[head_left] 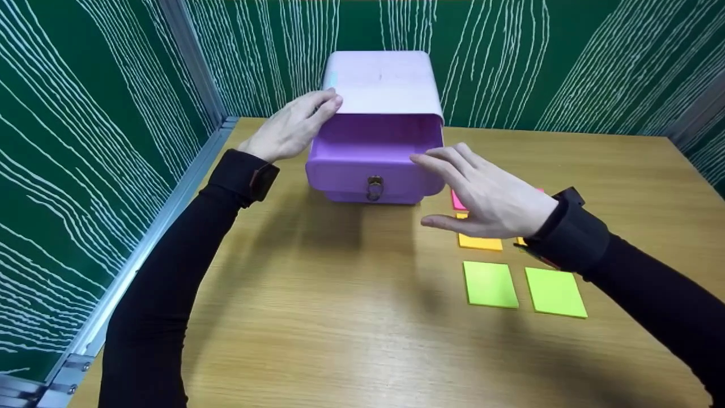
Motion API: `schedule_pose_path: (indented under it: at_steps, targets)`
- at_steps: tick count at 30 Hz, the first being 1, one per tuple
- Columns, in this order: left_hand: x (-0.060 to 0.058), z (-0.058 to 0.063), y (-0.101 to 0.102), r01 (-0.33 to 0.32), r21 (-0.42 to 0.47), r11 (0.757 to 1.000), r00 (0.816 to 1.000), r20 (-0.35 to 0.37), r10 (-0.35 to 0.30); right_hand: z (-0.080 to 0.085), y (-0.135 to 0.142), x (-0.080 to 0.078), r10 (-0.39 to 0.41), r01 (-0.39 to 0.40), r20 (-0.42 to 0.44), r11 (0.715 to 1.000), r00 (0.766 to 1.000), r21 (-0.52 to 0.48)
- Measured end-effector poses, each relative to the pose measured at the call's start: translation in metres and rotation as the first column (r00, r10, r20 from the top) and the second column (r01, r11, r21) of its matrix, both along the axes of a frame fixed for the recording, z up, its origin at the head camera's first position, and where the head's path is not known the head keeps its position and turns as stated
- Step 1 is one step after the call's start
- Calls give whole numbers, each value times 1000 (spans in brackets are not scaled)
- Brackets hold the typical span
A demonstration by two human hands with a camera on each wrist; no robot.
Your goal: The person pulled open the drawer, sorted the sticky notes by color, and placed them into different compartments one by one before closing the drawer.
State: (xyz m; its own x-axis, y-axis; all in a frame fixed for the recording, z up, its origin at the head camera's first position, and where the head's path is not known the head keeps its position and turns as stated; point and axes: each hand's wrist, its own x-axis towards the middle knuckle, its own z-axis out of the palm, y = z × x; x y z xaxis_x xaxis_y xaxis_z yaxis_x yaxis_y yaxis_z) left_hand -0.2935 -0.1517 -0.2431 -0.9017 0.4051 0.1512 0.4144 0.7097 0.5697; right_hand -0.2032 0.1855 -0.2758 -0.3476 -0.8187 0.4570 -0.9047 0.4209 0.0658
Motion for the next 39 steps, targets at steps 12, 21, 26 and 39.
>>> schedule_pose_path:
  at_steps: [12, 21, 26, 39]
  targets:
    - [3, -6, -2, -3, -6, 1000, 1000, -10, 3, -54, 39, 30, 0, -15, -143, 995, 990, -103]
    - [4, -5, -2, -1, 8, 1000, 1000, -8, 1, -131, 92, 57, -123, 108, 101, 984, 987, 140]
    - [4, -7, -1, 6, 14, 1000, 1000, 1, -6, -149, 105, 59, -160, 135, 142, 975, 977, 174]
    - [4, -7, -3, 12, 21, 1000, 1000, 17, -13, -89, 96, 37, -133, 105, 198, 983, 971, 149]
